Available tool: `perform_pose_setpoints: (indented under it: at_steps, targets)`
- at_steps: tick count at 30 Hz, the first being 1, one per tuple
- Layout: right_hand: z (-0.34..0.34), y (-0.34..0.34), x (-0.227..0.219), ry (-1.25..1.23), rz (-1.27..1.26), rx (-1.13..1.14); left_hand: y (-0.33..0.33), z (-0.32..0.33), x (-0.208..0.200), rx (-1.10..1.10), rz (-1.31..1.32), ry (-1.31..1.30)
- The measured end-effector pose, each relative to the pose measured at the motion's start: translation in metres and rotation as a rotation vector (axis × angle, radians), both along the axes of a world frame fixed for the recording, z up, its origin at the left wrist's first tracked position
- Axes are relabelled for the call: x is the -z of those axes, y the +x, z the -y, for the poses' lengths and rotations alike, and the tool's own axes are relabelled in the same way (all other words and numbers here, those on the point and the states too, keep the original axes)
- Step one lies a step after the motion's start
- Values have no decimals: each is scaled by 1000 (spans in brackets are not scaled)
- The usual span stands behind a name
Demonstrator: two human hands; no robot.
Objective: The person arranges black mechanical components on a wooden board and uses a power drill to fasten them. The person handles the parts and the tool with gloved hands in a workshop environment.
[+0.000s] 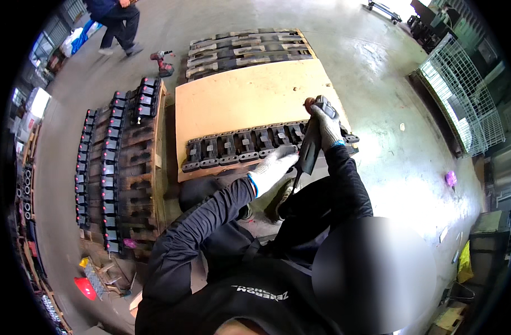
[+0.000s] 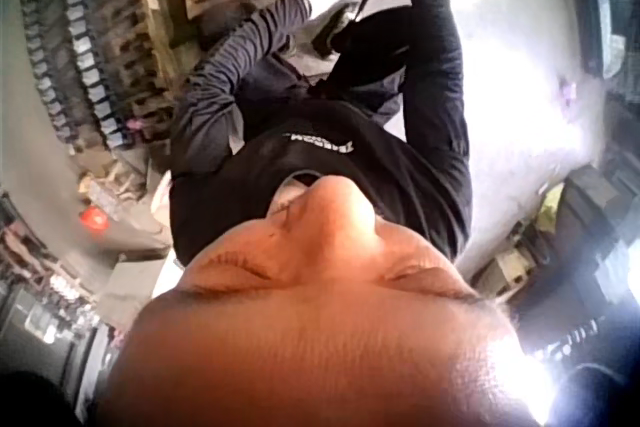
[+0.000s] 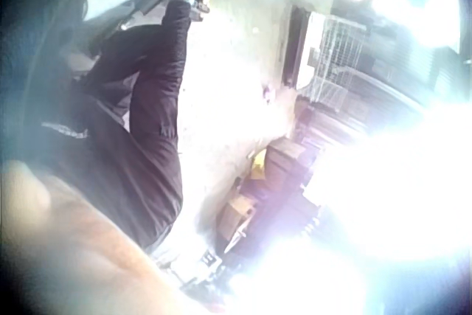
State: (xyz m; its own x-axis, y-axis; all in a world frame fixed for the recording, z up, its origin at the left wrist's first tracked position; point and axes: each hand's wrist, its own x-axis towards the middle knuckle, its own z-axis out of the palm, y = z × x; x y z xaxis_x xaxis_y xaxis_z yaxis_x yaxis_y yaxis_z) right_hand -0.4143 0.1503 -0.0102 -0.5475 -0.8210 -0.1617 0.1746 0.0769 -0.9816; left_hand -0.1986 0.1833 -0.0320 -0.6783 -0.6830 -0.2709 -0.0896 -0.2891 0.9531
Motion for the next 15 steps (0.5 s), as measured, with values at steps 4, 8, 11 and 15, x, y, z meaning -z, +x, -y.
perform_pose_setpoints:
  at_steps: [4, 8, 11, 15]
  targets:
    - [-2, 1, -7, -20, -176, -62, -16, -8, -2, 38, 15, 15]
    - [18, 15, -30, 35, -260, -44, -28, 1, -19, 41, -50, 61]
    - [44, 0, -5, 78, -197, -79, -48, 20, 7, -4, -42, 151]
    - [68, -23, 38, 136, -335, -139, -68, 28, 18, -63, 42, 105]
